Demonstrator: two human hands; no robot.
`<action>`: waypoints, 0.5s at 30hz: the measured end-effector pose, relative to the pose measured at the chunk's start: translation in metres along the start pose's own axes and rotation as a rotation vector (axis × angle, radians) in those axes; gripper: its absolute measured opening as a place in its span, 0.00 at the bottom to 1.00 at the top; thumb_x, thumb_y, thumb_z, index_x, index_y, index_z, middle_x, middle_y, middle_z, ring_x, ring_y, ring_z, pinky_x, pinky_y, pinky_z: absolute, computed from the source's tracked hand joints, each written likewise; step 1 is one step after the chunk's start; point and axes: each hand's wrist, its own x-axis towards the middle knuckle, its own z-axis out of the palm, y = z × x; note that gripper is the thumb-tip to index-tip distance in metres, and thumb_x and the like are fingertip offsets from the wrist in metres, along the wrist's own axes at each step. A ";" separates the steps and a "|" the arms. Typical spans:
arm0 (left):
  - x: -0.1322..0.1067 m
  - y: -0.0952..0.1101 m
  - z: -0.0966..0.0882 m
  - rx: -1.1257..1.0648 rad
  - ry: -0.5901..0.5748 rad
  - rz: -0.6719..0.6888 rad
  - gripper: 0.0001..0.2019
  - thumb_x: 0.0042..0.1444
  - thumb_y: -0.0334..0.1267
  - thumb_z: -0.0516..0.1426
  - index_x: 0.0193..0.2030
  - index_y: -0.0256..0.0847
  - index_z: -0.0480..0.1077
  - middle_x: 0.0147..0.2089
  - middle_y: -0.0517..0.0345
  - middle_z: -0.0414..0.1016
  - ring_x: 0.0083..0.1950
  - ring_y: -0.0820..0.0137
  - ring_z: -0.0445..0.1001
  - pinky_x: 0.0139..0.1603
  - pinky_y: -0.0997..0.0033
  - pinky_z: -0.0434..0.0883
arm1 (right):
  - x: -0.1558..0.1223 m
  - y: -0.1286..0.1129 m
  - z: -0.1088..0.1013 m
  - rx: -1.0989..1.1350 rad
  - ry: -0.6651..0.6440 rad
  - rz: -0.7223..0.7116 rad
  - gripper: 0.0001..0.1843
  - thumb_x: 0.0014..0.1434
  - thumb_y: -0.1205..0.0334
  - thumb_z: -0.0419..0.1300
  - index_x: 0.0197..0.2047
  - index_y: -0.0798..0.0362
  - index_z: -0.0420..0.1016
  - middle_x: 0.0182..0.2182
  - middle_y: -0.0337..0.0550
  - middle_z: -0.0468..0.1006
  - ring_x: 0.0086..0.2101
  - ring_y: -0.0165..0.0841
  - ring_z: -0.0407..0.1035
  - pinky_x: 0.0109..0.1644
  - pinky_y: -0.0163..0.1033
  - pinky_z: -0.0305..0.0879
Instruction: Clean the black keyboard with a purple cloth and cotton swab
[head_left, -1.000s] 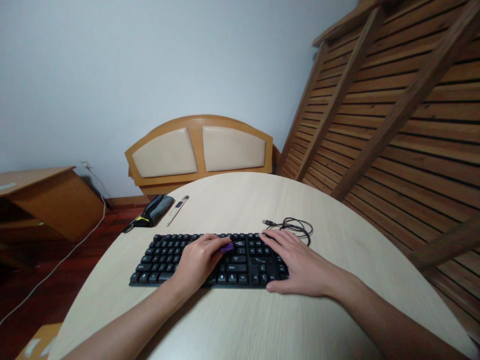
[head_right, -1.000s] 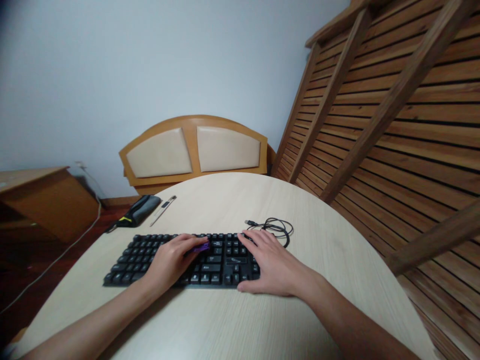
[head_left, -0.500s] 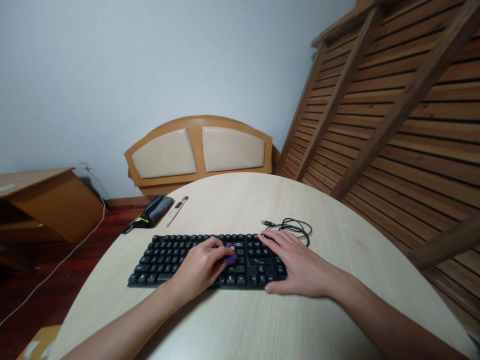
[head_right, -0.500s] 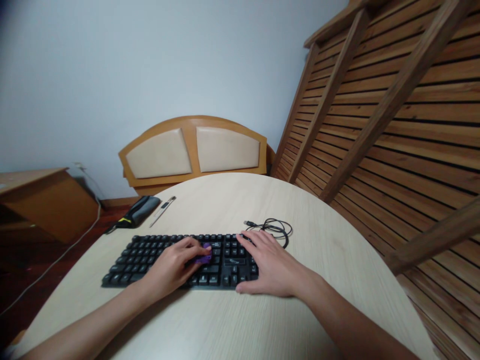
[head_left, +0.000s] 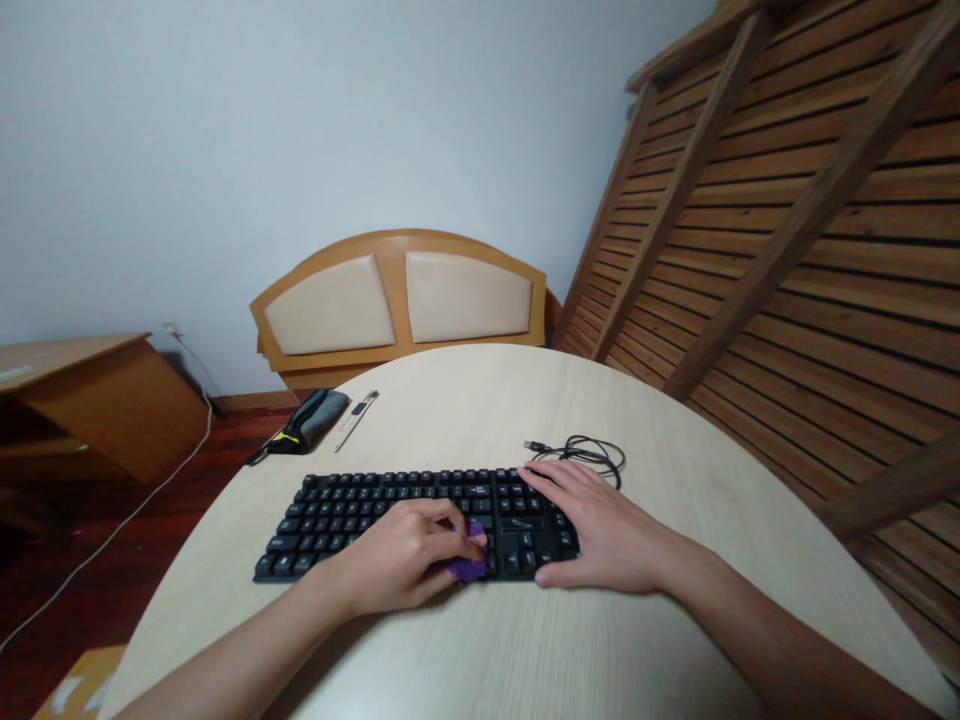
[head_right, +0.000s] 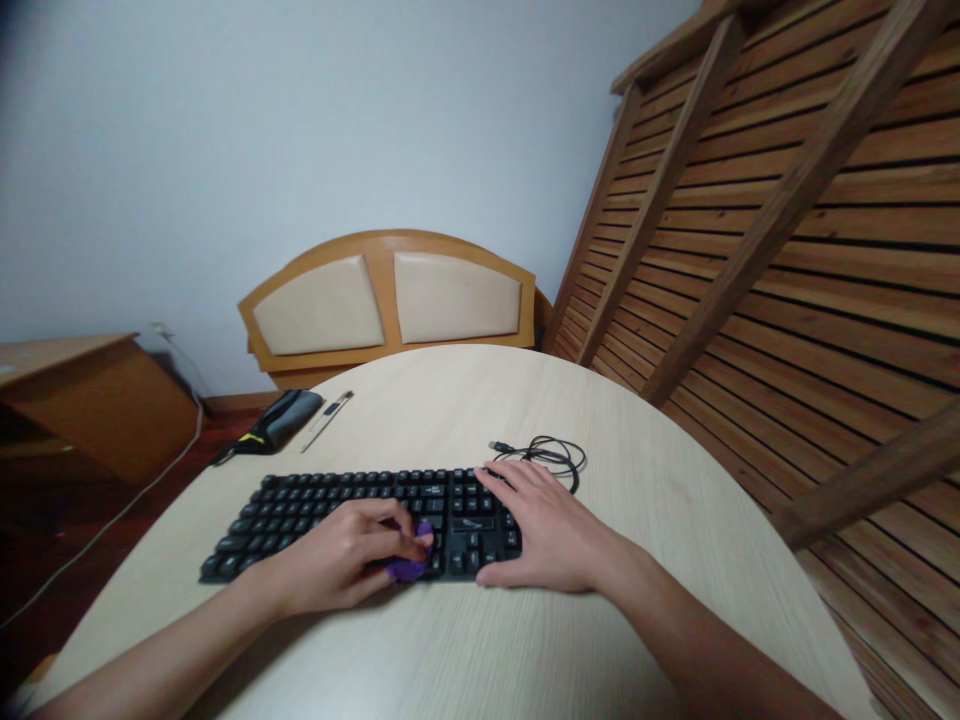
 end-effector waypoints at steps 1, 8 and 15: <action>0.001 0.001 -0.001 -0.008 -0.005 0.017 0.10 0.68 0.35 0.54 0.49 0.43 0.77 0.41 0.53 0.79 0.42 0.67 0.78 0.44 0.67 0.77 | 0.000 0.001 0.001 0.004 0.004 -0.002 0.61 0.43 0.34 0.71 0.74 0.52 0.55 0.70 0.56 0.59 0.67 0.53 0.53 0.71 0.60 0.48; -0.001 -0.001 0.001 -0.189 0.035 0.061 0.09 0.65 0.32 0.57 0.49 0.44 0.77 0.43 0.55 0.81 0.43 0.70 0.79 0.44 0.70 0.77 | -0.001 0.001 0.001 0.012 0.005 -0.013 0.61 0.44 0.35 0.71 0.74 0.51 0.55 0.70 0.56 0.59 0.66 0.56 0.53 0.70 0.63 0.48; -0.006 -0.021 0.015 0.043 0.406 -0.225 0.14 0.67 0.31 0.54 0.57 0.43 0.74 0.46 0.51 0.80 0.44 0.65 0.79 0.44 0.63 0.78 | -0.001 -0.010 0.002 -0.020 0.006 -0.025 0.60 0.45 0.38 0.70 0.74 0.56 0.55 0.70 0.59 0.58 0.67 0.55 0.52 0.72 0.60 0.45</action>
